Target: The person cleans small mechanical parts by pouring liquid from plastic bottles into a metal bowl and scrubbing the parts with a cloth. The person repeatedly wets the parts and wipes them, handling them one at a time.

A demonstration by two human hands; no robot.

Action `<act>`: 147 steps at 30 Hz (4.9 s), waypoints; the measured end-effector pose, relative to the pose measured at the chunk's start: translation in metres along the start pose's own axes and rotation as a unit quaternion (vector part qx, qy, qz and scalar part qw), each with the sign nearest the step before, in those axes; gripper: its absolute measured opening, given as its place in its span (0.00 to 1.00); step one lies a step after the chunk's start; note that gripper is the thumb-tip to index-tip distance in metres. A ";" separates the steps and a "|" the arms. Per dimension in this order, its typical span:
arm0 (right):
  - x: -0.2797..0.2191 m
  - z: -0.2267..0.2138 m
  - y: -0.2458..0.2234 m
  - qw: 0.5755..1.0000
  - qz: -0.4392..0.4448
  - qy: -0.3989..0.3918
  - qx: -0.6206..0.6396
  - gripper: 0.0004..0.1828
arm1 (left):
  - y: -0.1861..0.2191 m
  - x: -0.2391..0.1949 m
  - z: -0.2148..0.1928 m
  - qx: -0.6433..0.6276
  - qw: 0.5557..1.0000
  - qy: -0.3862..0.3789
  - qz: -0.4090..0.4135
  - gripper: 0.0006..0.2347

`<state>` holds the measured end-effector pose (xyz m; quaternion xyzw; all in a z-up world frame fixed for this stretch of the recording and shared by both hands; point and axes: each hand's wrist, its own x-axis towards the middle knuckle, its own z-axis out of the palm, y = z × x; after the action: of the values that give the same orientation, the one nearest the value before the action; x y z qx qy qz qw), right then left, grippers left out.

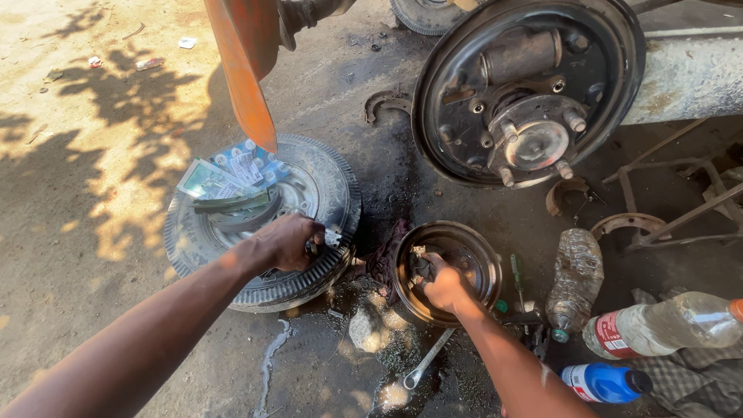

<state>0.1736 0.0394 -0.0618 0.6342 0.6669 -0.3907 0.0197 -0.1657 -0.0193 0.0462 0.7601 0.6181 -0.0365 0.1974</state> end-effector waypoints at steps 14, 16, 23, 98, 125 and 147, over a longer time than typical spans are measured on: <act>-0.002 0.006 0.004 0.997 -0.054 0.045 0.023 0.34 | -0.003 -0.021 -0.005 -0.077 0.987 0.138 0.005 0.20; 0.004 0.007 0.004 0.995 -0.072 0.055 0.029 0.33 | 0.004 -0.022 -0.013 -0.056 0.990 0.130 0.015 0.25; 0.027 -0.003 0.001 0.961 -0.002 0.058 0.269 0.30 | 0.048 0.009 0.004 -0.041 0.967 0.224 0.110 0.16; -0.194 -0.288 0.214 0.869 -0.040 0.359 -0.338 0.32 | 0.526 0.200 0.092 -0.283 0.933 0.082 0.209 0.35; -0.193 -0.283 0.218 0.929 -0.083 0.358 -0.047 0.25 | 0.472 0.224 0.109 -0.615 0.749 -0.070 0.235 0.42; -0.127 -0.201 0.152 0.956 -0.109 0.242 -0.126 0.43 | 0.384 0.167 0.048 -0.707 0.700 -0.102 0.005 0.15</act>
<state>0.4233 0.0270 0.0687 0.6253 0.7608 -0.1385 -0.1051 0.2487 0.0581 0.0504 0.3916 0.4348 0.3344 0.7388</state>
